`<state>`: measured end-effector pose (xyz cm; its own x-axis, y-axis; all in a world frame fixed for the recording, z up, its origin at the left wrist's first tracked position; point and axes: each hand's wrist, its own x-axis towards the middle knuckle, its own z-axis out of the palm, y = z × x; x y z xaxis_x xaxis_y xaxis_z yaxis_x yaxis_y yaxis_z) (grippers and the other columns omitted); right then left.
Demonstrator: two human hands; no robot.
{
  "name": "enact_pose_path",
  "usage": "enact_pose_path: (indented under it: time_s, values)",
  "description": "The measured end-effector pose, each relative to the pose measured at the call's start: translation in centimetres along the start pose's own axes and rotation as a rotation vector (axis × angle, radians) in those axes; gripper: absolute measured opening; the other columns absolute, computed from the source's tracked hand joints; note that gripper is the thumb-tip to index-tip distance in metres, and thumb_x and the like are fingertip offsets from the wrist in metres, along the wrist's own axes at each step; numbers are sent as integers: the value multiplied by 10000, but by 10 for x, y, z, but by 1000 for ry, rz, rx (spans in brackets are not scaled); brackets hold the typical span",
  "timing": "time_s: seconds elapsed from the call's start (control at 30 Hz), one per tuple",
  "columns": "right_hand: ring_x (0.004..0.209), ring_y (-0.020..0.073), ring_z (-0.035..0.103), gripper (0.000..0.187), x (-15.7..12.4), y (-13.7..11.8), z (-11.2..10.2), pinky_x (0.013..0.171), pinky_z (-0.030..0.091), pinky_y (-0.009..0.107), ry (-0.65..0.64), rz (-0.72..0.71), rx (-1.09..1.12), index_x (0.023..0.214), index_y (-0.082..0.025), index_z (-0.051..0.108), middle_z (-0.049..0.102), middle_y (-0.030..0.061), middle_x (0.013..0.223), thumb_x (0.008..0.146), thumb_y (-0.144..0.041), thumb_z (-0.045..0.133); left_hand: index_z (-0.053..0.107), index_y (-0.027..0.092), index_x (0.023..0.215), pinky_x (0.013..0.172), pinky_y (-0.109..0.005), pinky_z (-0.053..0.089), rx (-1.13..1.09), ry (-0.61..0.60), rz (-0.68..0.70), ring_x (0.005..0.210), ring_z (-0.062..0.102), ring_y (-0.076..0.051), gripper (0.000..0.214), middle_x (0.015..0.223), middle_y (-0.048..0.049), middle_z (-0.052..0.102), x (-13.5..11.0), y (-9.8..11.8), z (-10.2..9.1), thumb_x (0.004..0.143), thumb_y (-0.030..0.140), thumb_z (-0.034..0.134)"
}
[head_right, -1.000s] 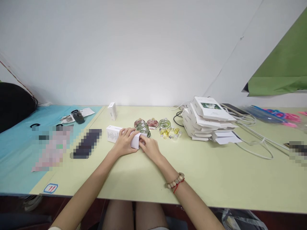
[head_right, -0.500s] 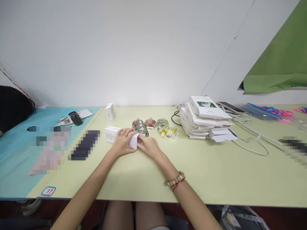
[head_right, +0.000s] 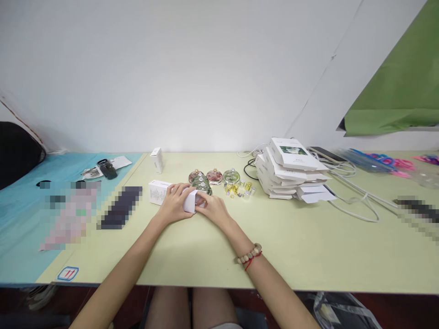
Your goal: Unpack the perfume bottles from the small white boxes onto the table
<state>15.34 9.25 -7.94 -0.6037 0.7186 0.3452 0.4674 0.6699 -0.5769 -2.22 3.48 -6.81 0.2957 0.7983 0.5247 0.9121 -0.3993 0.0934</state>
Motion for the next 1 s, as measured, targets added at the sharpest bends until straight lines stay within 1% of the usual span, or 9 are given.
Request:
enact_pose_path:
  time_s: [0.03,0.13,0.2,0.3,0.5,0.67,0.77,0.87,1.0]
  values:
    - [644,139,600,336,0,0,2,606,404,232,23,-4,-8,1054,-242,591,681,-5,831,727,-319,618,416,213,1228,990,-409,220,0,3,-2,1178,371,-269,721,1240,-101,449,0,0,0,567,344,671]
    - [662,142,591,175,0,-1,6,599,384,234,64,-51,-89,896,-228,645,677,9,818,776,-327,564,416,217,1232,989,-412,220,1,3,-6,1181,368,-271,714,1250,-103,441,0,0,1,577,351,665]
    - [670,145,586,188,-1,-1,7,583,370,235,69,-82,-136,855,-220,655,673,21,817,799,-356,537,422,219,1228,989,-415,222,3,-1,-6,1178,370,-274,718,1246,-103,442,0,-1,1,568,349,673]
    - [692,144,588,235,-1,-2,6,580,365,234,61,-116,-175,922,-221,642,668,28,873,830,-383,499,430,223,1225,986,-416,231,6,-4,-2,1169,376,-273,725,1240,-99,442,1,-2,-1,558,347,686]
    - [758,152,599,261,0,-6,2,600,377,241,67,-160,-256,1035,-221,592,644,43,1003,876,-353,433,425,229,1233,971,-400,250,-3,2,-3,1151,392,-254,707,1214,-86,463,2,-5,-4,584,333,685]
    - [789,150,600,263,0,-10,-3,614,398,242,79,-169,-220,1069,-235,568,624,40,1054,882,-340,418,433,229,1233,971,-407,258,2,7,-20,1135,406,-259,686,1198,-85,471,2,-5,-7,599,322,677]
    - [746,135,598,257,-1,-10,-7,604,403,236,72,-163,-186,1073,-237,551,613,40,1061,879,-349,425,418,228,1249,978,-412,250,-13,5,-41,1141,403,-263,682,1211,-92,467,2,-6,-10,619,323,662]
    - [716,132,597,248,-1,-6,-10,585,394,236,63,-172,-202,1046,-218,537,609,51,1025,881,-361,420,402,226,1259,988,-408,240,-25,13,-52,1143,400,-261,698,1220,-91,464,1,-8,-13,620,329,663]
    - [726,140,599,268,1,-2,-12,550,380,231,63,-201,-226,1044,-202,515,595,67,1008,893,-383,387,398,234,1260,994,-399,225,-26,24,-65,1140,398,-254,727,1225,-82,461,1,-12,-15,598,340,679]
